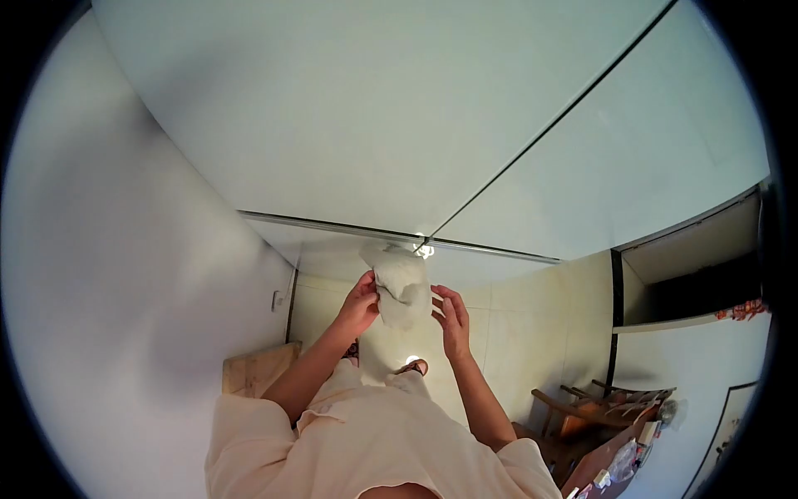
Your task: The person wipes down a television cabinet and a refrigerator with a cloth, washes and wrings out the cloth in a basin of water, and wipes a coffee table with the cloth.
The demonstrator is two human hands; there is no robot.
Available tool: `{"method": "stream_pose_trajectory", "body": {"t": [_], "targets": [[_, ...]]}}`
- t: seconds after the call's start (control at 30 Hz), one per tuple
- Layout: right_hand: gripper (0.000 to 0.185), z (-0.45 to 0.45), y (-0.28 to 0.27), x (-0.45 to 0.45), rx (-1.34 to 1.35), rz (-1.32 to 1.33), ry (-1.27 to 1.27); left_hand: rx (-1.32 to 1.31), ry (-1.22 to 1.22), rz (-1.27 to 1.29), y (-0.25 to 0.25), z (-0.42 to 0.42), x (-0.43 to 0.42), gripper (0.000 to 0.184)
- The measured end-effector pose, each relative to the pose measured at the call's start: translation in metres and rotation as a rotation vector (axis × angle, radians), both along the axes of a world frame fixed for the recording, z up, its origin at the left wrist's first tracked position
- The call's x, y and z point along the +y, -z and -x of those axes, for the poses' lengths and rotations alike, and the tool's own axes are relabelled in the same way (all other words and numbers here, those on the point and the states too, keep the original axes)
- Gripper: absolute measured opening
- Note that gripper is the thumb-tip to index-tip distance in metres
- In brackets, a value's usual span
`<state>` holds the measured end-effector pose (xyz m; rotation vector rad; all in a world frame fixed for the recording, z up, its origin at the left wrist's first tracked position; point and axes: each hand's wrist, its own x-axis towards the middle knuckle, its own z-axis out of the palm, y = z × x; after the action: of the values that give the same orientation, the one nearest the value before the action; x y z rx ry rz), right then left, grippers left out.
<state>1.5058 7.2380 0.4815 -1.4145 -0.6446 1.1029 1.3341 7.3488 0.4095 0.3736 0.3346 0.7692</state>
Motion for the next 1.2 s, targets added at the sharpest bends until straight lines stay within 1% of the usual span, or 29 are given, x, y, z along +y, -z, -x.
{"method": "stream_pose_trajectory", "body": {"t": [0.1,0.13,0.2,0.3,0.4,0.47,0.5,0.6,0.67,0.73,0.8,0.83,0.87,0.97,1.0,1.03,1.07,1.1,1.13,1.17,1.2], "targets": [[0.042,0.013,0.008,-0.003,0.114,0.093,-0.04,-0.134,0.088,0.051,-0.003,0.007,-0.008,0.043],[0.045,0.019,0.017,-0.005,0.146,0.097,-0.019,-0.123,0.084,0.118,-0.004,0.013,-0.013,0.043],[0.038,0.023,0.022,-0.002,0.127,0.046,-0.038,-0.09,0.077,0.257,-0.015,0.011,-0.023,0.042],[0.026,0.019,0.027,-0.01,0.122,0.049,-0.033,0.279,0.069,-0.032,-0.006,0.002,-0.039,0.044],[0.018,0.007,0.028,-0.027,0.051,0.039,0.013,0.373,0.13,-0.113,-0.004,-0.002,-0.047,0.047],[0.015,-0.009,0.028,-0.032,-0.024,-0.004,0.039,0.533,0.158,-0.227,0.02,-0.011,-0.049,0.05],[0.015,-0.015,0.027,-0.037,0.002,0.004,0.036,0.614,0.168,-0.282,0.017,-0.016,-0.054,0.051],[0.016,-0.04,0.026,-0.051,0.071,0.069,-0.023,0.824,-0.156,-0.611,0.004,-0.033,-0.08,0.059],[0.017,-0.062,0.028,-0.063,0.105,0.161,-0.109,0.816,-0.106,-0.739,0.006,-0.052,-0.096,0.062],[0.017,-0.083,0.025,-0.078,0.084,0.124,-0.167,0.757,-0.175,-1.044,0.018,-0.084,-0.12,0.057],[0.017,-0.107,0.031,-0.087,0.058,0.074,-0.238,0.685,-0.126,-0.857,0.055,-0.112,-0.14,0.047],[0.017,-0.124,0.038,-0.094,0.045,0.048,-0.276,0.645,-0.096,-0.77,0.058,-0.125,-0.149,0.041],[0.017,-0.14,0.046,-0.102,0.033,0.025,-0.305,0.539,-0.263,-0.614,0.06,-0.143,-0.164,0.031],[0.02,-0.185,0.066,-0.118,-0.004,-0.037,-0.326,0.595,-0.232,-0.17,0.067,-0.168,-0.192,0.019],[0.022,-0.198,0.06,-0.118,-0.048,-0.052,-0.309,0.58,-0.305,-0.101,0.084,-0.174,-0.199,0.014],[0.02,-0.215,0.063,-0.119,-0.148,-0.1,-0.237,0.545,-0.34,-0.044,0.083,-0.179,-0.199,0.014],[0.02,-0.238,0.079,-0.118,-0.319,-0.145,-0.128,0.509,-0.375,0.012,0.079,-0.183,-0.199,0.015],[0.022,-0.256,0.074,-0.117,-0.533,-0.146,-0.039,0.474,-0.413,0.063,0.077,-0.185,-0.197,0.015],[0.028,-0.271,0.073,-0.112,-0.638,-0.193,0.062,0.517,-0.497,0.024,0.081,-0.188,-0.19,0.016],[0.035,-0.294,0.092,-0.108,-0.696,-0.301,0.15,0.563,-0.579,-0.018,0.087,-0.188,-0.182,0.018],[0.04,-0.31,0.103,-0.101,-0.762,-0.295,0.259,0.605,-0.658,-0.062,0.095,-0.187,-0.172,0.019]]}}
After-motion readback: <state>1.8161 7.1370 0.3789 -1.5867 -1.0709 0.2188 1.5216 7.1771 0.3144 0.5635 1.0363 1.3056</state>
